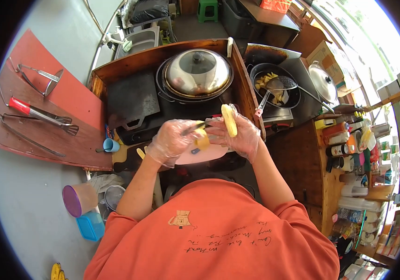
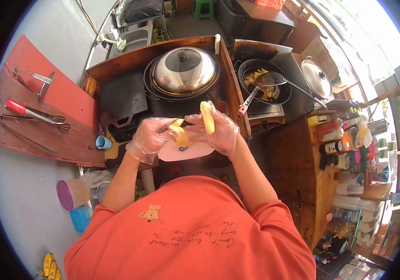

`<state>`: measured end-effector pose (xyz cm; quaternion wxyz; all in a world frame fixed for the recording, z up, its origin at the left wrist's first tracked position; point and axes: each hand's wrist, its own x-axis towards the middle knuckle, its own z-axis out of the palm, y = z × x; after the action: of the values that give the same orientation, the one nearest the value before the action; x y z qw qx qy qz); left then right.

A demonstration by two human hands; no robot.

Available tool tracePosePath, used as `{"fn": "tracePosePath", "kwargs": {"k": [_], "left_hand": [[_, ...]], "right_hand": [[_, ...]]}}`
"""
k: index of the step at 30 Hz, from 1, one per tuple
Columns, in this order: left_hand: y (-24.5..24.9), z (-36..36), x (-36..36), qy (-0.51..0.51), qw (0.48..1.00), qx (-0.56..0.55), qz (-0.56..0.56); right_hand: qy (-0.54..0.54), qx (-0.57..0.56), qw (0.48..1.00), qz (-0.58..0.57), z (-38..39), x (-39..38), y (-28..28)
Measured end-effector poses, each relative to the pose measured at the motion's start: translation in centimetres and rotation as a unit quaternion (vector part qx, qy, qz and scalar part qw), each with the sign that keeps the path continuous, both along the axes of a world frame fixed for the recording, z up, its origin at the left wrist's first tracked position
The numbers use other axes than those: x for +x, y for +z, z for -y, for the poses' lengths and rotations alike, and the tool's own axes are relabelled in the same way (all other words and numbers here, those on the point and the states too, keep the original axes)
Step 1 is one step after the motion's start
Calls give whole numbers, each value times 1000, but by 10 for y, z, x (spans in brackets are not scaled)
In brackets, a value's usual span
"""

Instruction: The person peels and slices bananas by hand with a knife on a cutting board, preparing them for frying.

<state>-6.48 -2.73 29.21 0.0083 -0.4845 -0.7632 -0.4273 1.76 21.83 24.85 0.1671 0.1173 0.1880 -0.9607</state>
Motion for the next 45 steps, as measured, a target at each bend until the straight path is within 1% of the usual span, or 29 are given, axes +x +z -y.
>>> {"fn": "tracePosePath", "kwargs": {"k": [2, 3, 4, 6, 8, 10, 11, 12, 13, 14, 16, 17, 18, 19, 20, 21, 22, 25, 28, 30, 32, 34, 36, 38, 40, 42, 43, 44, 45], "left_hand": [[0, 9, 2, 53, 985, 2, 166], [-3, 12, 4, 80, 973, 9, 218], [-6, 15, 2, 77, 972, 5, 220], [-11, 21, 0, 126, 976, -42, 172], [-16, 21, -1, 136, 972, -71, 176], [-41, 21, -6, 142, 948, -121, 256], [-58, 20, -8, 141, 948, -123, 258], [-76, 19, -10, 132, 952, -131, 244], [-78, 16, -10, 122, 956, -138, 230], [-81, 14, -9, 121, 955, -139, 232], [-82, 8, -6, 147, 950, -224, 158], [-78, 5, -6, 175, 936, -269, 145], [-80, 7, -8, 173, 936, -269, 149], [-80, 10, -10, 192, 942, -239, 134], [-80, 11, -12, 212, 947, -209, 120], [-79, 14, -15, 219, 942, -206, 148], [-74, 18, -18, 218, 937, -226, 154], [-82, 32, -27, 203, 936, -245, 151], [-92, 33, -29, 166, 944, -230, 168], [-101, 21, -29, 153, 937, -250, 188], [-122, 7, -34, 149, 930, -255, 218], [-149, 1, -35, 173, 918, -276, 228], [-170, 4, -28, 213, 904, -306, 209], [-193, 22, -5, 288, 898, -269, 194], [-218, 51, 16, 335, 883, -213, 251], [-245, 84, 31, 411, 800, -229, 373], [-255, 102, 39, 415, 796, -228, 376], [-262, 120, 47, 435, 781, -217, 392], [-270, 131, 52, 454, 764, -206, 408]], "right_hand": [[0, -21, 1000, 19, -6, 7, -11], [-6, -27, 999, 29, -12, 11, -26], [-12, -32, 999, 39, -15, 15, -32], [-31, -18, 997, 63, -22, 24, -45], [-49, -3, 995, 86, -27, 32, -58], [-61, 29, 993, 99, -29, 39, -77], [-62, 28, 993, 102, -26, 42, -75], [-72, 82, 984, 140, -21, 46, -72], [-83, 137, 971, 177, -19, 49, -70], [-83, 137, 971, 180, -19, 51, -80], [-92, 174, 959, 204, -18, 55, -99], [-92, 175, 958, 207, -18, 58, -103], [-97, 215, 947, 220, -17, 62, -106], [-101, 256, 933, 233, -15, 66, -105], [-99, 257, 932, 237, -13, 70, -104], [-116, 248, 931, 243, -11, 73, -102], [-131, 239, 929, 249, -8, 76, -101], [-150, 216, 922, 284, 0, 82, -112], [-141, 197, 930, 277, 8, 86, -116], [-130, 189, 933, 276, 12, 85, -124], [-117, 180, 937, 277, 18, 86, -128], [-102, 206, 930, 285, 28, 83, -129], [-87, 218, 929, 287, 40, 80, -125], [-68, 234, 926, 287, 51, 75, -126], [-32, 278, 915, 291, 63, 70, -136], [-20, 282, 912, 298, 77, 63, -143], [1, 286, 913, 290, 85, 57, -143], [19, 291, 914, 283, 94, 52, -144], [55, 297, 909, 288, 102, 43, -164]]}}
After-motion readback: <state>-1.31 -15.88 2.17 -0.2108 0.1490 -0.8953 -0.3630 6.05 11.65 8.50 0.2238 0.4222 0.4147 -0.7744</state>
